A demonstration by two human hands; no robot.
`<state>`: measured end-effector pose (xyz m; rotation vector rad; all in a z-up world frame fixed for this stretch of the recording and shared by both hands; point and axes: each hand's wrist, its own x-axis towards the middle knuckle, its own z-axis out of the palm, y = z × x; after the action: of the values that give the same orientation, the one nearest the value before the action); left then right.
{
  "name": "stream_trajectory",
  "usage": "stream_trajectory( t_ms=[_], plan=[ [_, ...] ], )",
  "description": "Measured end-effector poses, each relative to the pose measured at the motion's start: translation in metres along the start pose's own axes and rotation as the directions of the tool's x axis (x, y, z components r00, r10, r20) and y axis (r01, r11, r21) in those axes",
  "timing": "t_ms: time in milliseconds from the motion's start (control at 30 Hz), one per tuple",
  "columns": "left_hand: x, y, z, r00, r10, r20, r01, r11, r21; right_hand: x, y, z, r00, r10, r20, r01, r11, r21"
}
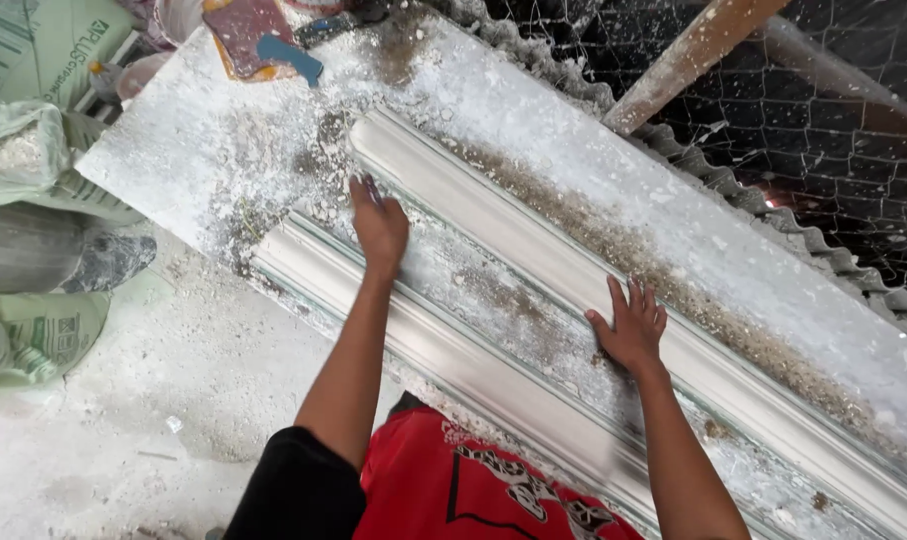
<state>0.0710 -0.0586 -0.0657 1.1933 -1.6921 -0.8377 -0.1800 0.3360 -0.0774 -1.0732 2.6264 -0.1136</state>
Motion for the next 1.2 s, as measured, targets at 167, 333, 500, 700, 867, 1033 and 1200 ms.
stream_trajectory(
  t_ms=[167, 333, 500, 700, 867, 1033, 1200],
  plan=[
    [-0.137, 0.077, -0.069, 0.858, -0.320, 0.401, 0.322, 0.944, 0.065, 0.001, 0.001, 0.002, 1.000, 0.006, -0.018, -0.006, 1.000, 0.001],
    [-0.182, 0.065, -0.110, 0.803, -0.067, 0.592, 0.134, 0.989, -0.069, -0.012, -0.009, -0.002, 0.999, 0.009, -0.043, -0.007, 0.999, 0.051],
    [-0.117, 0.019, -0.124, 0.685, -0.101, 0.722, 0.120, 0.992, 0.024, -0.048, -0.048, 0.010, 0.936, 0.204, -0.287, -0.173, 0.976, 0.129],
    [0.030, -0.011, -0.145, 0.755, 0.271, 0.597, -0.270, 0.958, -0.094, -0.105, -0.127, 0.055, 0.854, 0.420, -0.307, -0.351, 0.901, 0.256],
    [0.147, -0.015, -0.161, 0.524, 0.065, 0.849, -0.147, 0.989, 0.015, -0.109, -0.223, 0.066, 0.788, 0.487, -0.377, -0.410, 0.871, 0.271],
    [0.215, -0.002, -0.133, 0.241, 0.172, 0.955, -0.411, 0.910, -0.060, -0.101, -0.262, 0.067, 0.703, 0.534, -0.469, -0.470, 0.844, 0.256],
    [0.245, -0.005, -0.096, -0.050, 0.373, 0.926, -0.570, 0.751, -0.333, -0.103, -0.258, 0.072, 0.678, 0.533, -0.507, -0.472, 0.844, 0.255]
  ],
)
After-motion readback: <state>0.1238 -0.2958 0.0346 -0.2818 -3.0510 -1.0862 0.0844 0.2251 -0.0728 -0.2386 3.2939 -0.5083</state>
